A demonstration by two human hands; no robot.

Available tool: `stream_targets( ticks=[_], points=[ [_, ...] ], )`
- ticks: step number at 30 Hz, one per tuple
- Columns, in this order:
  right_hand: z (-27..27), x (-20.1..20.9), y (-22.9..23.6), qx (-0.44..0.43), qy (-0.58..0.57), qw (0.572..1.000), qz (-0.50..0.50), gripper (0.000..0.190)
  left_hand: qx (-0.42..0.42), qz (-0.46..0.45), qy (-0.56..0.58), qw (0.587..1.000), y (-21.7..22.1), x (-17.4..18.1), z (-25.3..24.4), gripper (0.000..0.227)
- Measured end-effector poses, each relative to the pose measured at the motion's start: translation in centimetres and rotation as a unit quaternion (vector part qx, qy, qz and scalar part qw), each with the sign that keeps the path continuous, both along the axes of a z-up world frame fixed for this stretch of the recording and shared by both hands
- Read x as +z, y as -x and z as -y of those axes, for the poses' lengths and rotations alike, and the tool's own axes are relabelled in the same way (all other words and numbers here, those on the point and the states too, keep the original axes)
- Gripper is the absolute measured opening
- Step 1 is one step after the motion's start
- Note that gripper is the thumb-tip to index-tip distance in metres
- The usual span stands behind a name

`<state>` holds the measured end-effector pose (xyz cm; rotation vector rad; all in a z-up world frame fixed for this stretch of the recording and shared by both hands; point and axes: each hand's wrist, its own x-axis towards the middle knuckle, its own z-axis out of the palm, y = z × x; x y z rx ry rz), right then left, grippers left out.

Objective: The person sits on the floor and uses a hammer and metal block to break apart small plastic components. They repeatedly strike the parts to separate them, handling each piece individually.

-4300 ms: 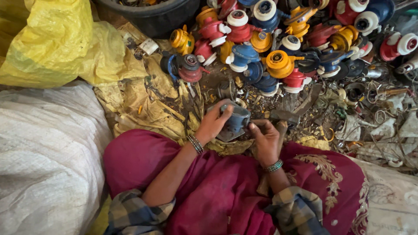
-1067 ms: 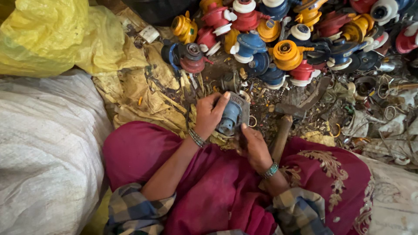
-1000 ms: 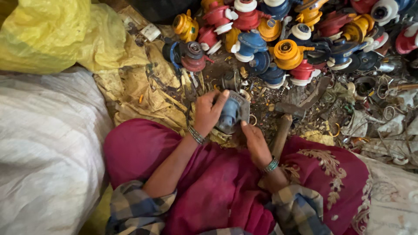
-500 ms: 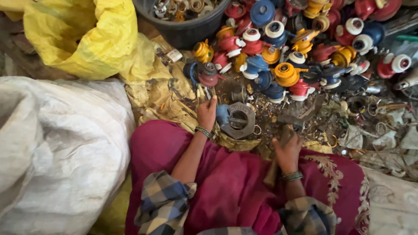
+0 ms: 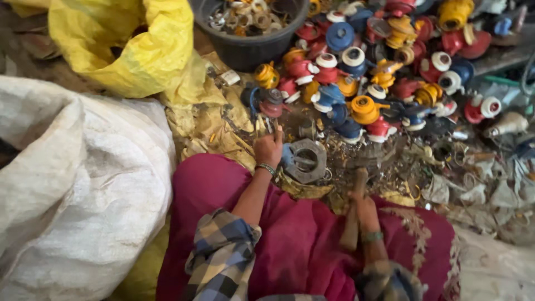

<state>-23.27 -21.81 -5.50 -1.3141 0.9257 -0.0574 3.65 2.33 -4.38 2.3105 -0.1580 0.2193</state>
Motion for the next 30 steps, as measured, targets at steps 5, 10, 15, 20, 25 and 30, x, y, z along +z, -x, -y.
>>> stream_targets(
  ticks=[5, 10, 15, 20, 25, 30],
  points=[
    [-6.6, 7.5, 0.1, 0.088, 0.085, 0.988, 0.092, 0.032, 0.009, -0.018, 0.032, 0.999, 0.3, -0.8, 0.0, 0.063],
    [-11.2, 12.6, -3.0, 0.181, 0.314, 0.932, 0.014, 0.036, 0.016, -0.009, 0.106, 0.994, 0.5, 0.0, -0.1, 0.055],
    [-12.3, 11.6, -4.5, 0.271, 0.418, 0.867, 0.023, 0.041, 0.001, -0.063, 0.126, 0.990, 0.9, 0.3, 0.0, 0.052],
    [-11.3, 8.1, -5.2, 0.309, 0.408, 0.858, -0.030, 0.044, 0.005, -0.035, 0.085, 0.996, 0.5, -0.4, 0.2, 0.054],
    [-9.5, 6.8, -5.3, 0.327, 0.430, 0.841, 0.030, 0.050, 0.008, -0.057, 0.090, 0.994, 0.5, -0.1, 0.5, 0.064],
    [-9.4, 6.4, -5.1, 0.330, 0.435, 0.837, 0.035, 0.050, 0.117, -0.177, 0.114, 0.971, 0.9, -0.3, 1.3, 0.078]
  ],
)
